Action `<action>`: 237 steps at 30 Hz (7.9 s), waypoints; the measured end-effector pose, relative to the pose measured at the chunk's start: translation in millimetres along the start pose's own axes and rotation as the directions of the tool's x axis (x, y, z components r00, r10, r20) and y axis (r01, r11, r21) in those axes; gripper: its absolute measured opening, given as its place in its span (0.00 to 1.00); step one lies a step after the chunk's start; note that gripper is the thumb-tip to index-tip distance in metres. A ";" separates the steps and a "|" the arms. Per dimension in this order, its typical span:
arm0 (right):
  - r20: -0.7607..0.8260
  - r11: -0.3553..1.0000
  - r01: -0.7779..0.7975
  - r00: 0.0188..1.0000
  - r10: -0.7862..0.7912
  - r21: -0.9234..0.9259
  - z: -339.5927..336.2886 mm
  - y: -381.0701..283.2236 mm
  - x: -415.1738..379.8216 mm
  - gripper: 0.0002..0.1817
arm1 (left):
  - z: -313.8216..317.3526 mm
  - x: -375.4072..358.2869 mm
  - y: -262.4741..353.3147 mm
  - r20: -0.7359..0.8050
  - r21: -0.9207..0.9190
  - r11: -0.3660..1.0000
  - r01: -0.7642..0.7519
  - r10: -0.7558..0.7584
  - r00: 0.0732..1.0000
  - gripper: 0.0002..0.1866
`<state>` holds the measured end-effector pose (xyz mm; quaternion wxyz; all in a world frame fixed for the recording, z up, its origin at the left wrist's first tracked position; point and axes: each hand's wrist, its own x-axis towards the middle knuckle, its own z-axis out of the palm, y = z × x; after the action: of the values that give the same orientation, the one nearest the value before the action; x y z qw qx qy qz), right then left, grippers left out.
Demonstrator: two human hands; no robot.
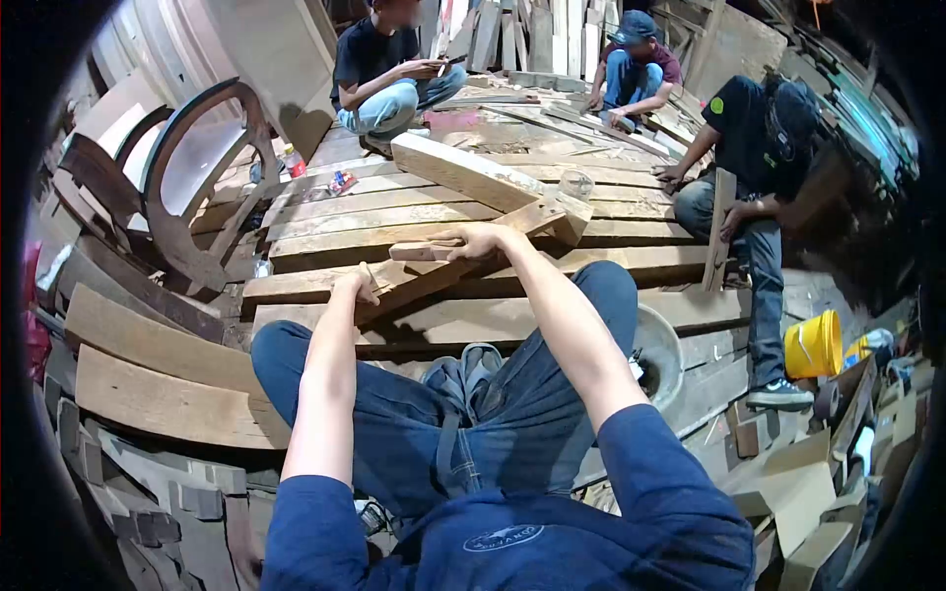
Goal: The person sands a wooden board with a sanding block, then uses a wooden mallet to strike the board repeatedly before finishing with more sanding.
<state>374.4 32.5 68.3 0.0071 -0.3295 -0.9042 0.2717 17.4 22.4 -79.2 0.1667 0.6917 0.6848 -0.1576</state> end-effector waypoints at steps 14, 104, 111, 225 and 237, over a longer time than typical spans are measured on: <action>0.022 0.987 -0.156 0.987 0.157 -0.023 -17.2 35.9 -19.1 0.41 | -15.9 -19.7 14.3 0.116 -0.049 0.994 0.093 -0.087 0.989 0.61; -0.529 0.717 -0.487 0.485 0.696 0.498 156.1 -56.6 21.0 0.25 | -22.4 -49.5 38.3 0.070 -0.016 0.980 0.200 -0.198 0.978 0.70; -0.433 0.901 -0.398 0.791 0.433 0.173 165.8 -80.0 9.7 0.24 | -21.9 -51.4 44.7 0.038 -0.019 0.983 0.182 -0.181 0.983 0.69; -0.342 0.758 -0.513 0.684 0.644 0.402 141.3 -89.9 45.5 0.26 | -8.6 -61.0 -24.9 -0.537 -0.121 0.988 -0.099 0.018 0.844 0.52; -0.303 0.946 -0.231 0.906 0.295 0.229 174.2 -99.1 67.8 0.27 | -16.6 -69.4 -21.5 -0.480 -0.168 0.980 -0.105 0.012 0.877 0.51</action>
<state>229.3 -74.5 -42.3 0.1541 -0.4879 -0.8071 0.2945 -5.2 -32.1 -33.7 0.0624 0.7107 0.6952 0.0881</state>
